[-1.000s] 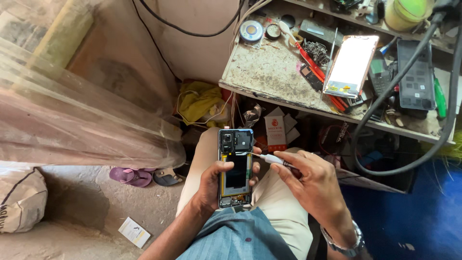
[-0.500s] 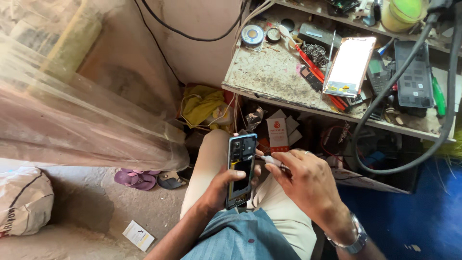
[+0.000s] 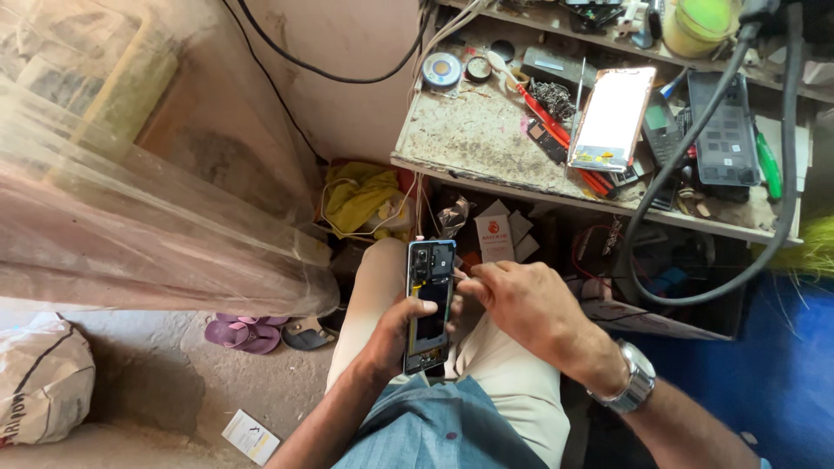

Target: The person disassembles a smartphone by hand and with a prying tool, removes the internal battery and components, and then prepares a replacement screen by removing its protective film.

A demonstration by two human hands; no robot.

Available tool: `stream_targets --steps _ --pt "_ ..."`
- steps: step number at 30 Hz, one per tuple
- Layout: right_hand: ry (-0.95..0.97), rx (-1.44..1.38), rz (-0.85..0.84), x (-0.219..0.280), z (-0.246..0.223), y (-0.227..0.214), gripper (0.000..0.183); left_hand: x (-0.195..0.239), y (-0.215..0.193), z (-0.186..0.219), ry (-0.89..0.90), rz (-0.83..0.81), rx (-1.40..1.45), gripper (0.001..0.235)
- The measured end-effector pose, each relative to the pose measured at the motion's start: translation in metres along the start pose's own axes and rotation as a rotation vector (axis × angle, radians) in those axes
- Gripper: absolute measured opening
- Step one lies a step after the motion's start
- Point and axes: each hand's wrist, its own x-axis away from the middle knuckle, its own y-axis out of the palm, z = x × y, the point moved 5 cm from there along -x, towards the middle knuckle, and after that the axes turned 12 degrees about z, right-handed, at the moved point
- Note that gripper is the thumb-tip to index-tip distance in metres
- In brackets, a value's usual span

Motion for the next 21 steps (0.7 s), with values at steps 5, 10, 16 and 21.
stream_targets --steps 5,10,16,21 --pt "-0.271 -0.15 0.205 -0.004 -0.005 -0.019 0.039 0.003 0.014 0.015 0.055 -0.07 0.045 0.052" --pt "-0.187 -0.167 0.156 -0.023 0.003 -0.042 0.028 -0.001 0.039 0.041 0.053 -0.078 0.001 0.053" --pt "-0.148 -0.085 0.177 -0.063 0.022 -0.083 0.035 -0.039 0.072 0.09 0.05 -0.023 -0.119 0.045" --pt "0.088 -0.09 0.049 -0.103 0.05 -0.095 0.041 -0.075 0.09 0.123 0.011 -0.013 -0.136 0.043"
